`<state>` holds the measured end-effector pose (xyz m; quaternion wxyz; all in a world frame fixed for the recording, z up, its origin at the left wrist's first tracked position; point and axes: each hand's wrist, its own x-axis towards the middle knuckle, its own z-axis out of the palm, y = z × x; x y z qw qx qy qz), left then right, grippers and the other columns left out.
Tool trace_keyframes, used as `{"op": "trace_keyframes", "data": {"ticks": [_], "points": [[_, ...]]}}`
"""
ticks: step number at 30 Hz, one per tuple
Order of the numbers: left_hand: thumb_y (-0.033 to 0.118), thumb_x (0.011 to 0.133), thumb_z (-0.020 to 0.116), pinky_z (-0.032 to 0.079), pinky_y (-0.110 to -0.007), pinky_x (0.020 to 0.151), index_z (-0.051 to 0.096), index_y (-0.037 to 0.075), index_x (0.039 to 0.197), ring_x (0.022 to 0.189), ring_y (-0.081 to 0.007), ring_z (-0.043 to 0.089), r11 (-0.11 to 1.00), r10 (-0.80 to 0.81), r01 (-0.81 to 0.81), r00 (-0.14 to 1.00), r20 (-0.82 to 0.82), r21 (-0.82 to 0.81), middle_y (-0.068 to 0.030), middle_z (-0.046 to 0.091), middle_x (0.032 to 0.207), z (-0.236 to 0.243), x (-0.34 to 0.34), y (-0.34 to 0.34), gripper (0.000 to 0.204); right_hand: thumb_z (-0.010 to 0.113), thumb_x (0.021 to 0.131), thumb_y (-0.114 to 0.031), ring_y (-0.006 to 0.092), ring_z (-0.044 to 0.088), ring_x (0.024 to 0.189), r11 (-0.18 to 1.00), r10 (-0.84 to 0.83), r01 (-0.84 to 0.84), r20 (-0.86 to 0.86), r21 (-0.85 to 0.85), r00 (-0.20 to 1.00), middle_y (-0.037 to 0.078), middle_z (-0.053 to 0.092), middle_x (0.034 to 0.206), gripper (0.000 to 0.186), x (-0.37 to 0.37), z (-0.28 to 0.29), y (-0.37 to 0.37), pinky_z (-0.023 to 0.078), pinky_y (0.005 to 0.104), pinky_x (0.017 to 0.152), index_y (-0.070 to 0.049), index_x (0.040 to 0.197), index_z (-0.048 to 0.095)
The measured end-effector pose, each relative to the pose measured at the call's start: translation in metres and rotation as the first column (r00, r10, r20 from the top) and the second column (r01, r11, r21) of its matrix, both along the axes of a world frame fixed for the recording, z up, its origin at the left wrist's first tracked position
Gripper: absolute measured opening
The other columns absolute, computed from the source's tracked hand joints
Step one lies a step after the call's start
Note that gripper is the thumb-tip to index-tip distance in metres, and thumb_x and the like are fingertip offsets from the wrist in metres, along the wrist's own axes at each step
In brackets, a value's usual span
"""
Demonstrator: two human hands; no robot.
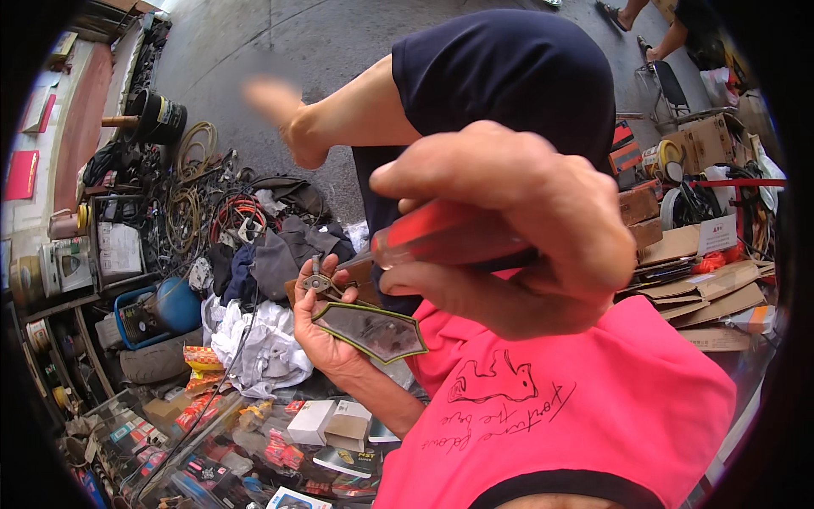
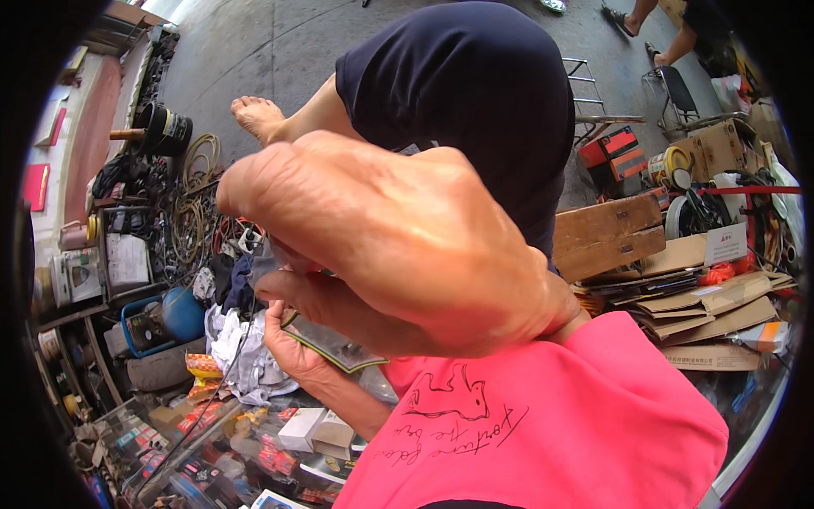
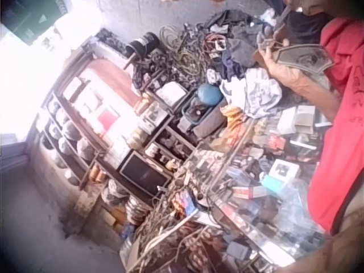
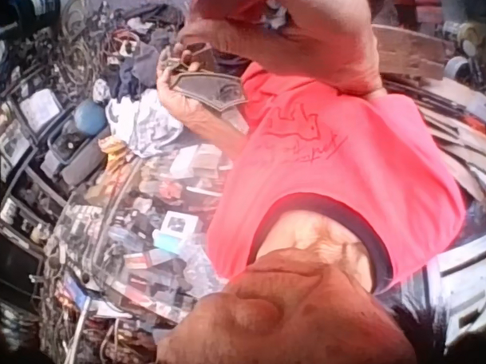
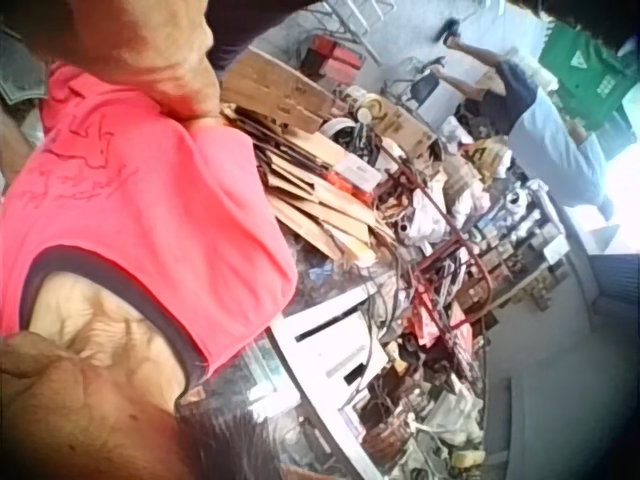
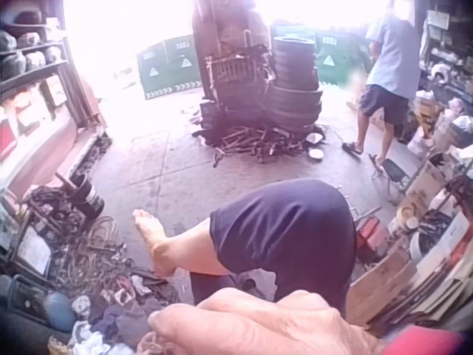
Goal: The person sits on a low stool and uses a screwdriver to manipulate a small mechanical component held in their left hand. They repeatedly insert the screwdriver into the component and turn it, occasionally pausing to inspect the part. The task appears to be a repair or adjustment of a small device.
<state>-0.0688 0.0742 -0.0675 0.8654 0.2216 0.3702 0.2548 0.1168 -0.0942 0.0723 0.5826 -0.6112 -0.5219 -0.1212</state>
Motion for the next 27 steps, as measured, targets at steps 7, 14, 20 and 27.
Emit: {"op": "trace_keyframes", "data": {"ticks": [7, 14, 20, 27], "points": [[0.019, 0.093, 0.041, 0.049, -0.038, 0.071, 0.050, 0.003, 0.126, 0.098, -0.0296, 0.060, 0.994, -0.048, 0.059, 0.992, 0.118, -0.090, -0.0243, 0.057, 0.122, -0.006, 0.002, -0.003, 0.038, 0.081, 0.065, 0.000, 0.0161, 0.065, 0.059, 0.998, 0.044, -0.047, -0.102, -0.030, 0.994, 0.011, 0.066, 0.080, 0.042, -0.008, -0.010, 0.010, 0.050, 0.0234, 0.052, 0.007, 0.102, 0.061], [0.021, 0.094, 0.042, 0.050, -0.036, 0.071, 0.051, 0.003, 0.125, 0.088, -0.0265, 0.059, 0.987, -0.005, 0.016, 0.998, 0.067, -0.162, -0.0196, 0.060, 0.112, 0.008, 0.008, -0.010, 0.037, 0.081, 0.066, -0.002, 0.0129, 0.064, 0.058, 0.993, 0.003, -0.017, -0.121, -0.114, 0.993, 0.009, 0.065, 0.078, 0.041, -0.008, -0.006, 0.007, 0.050, 0.0225, 0.051, 0.005, 0.101, 0.062], [0.022, 0.095, 0.042, 0.046, -0.032, 0.066, 0.051, 0.003, 0.122, 0.077, -0.0222, 0.051, 0.985, -0.004, 0.012, 0.999, 0.047, -0.170, -0.0144, 0.058, 0.098, 0.014, 0.012, -0.013, 0.035, 0.080, 0.067, -0.002, 0.0114, 0.063, 0.058, 0.996, 0.004, -0.017, -0.152, -0.083, 0.988, 0.007, 0.064, 0.077, 0.038, -0.007, -0.009, 0.011, 0.048, 0.0220, 0.049, 0.002, 0.100, 0.063], [0.021, 0.095, 0.042, 0.051, -0.037, 0.078, 0.051, 0.001, 0.121, 0.089, -0.0237, 0.061, 0.998, 0.044, -0.037, 0.991, -0.129, 0.057, -0.0144, 0.062, 0.103, 0.012, 0.017, -0.022, 0.034, 0.076, 0.066, 0.001, 0.0156, 0.058, 0.049, 0.983, 0.081, -0.102, -0.140, -0.153, 0.987, 0.005, 0.058, 0.070, 0.025, -0.016, -0.004, 0.012, 0.045, 0.0255, 0.043, -0.006, 0.088, 0.065]]}}
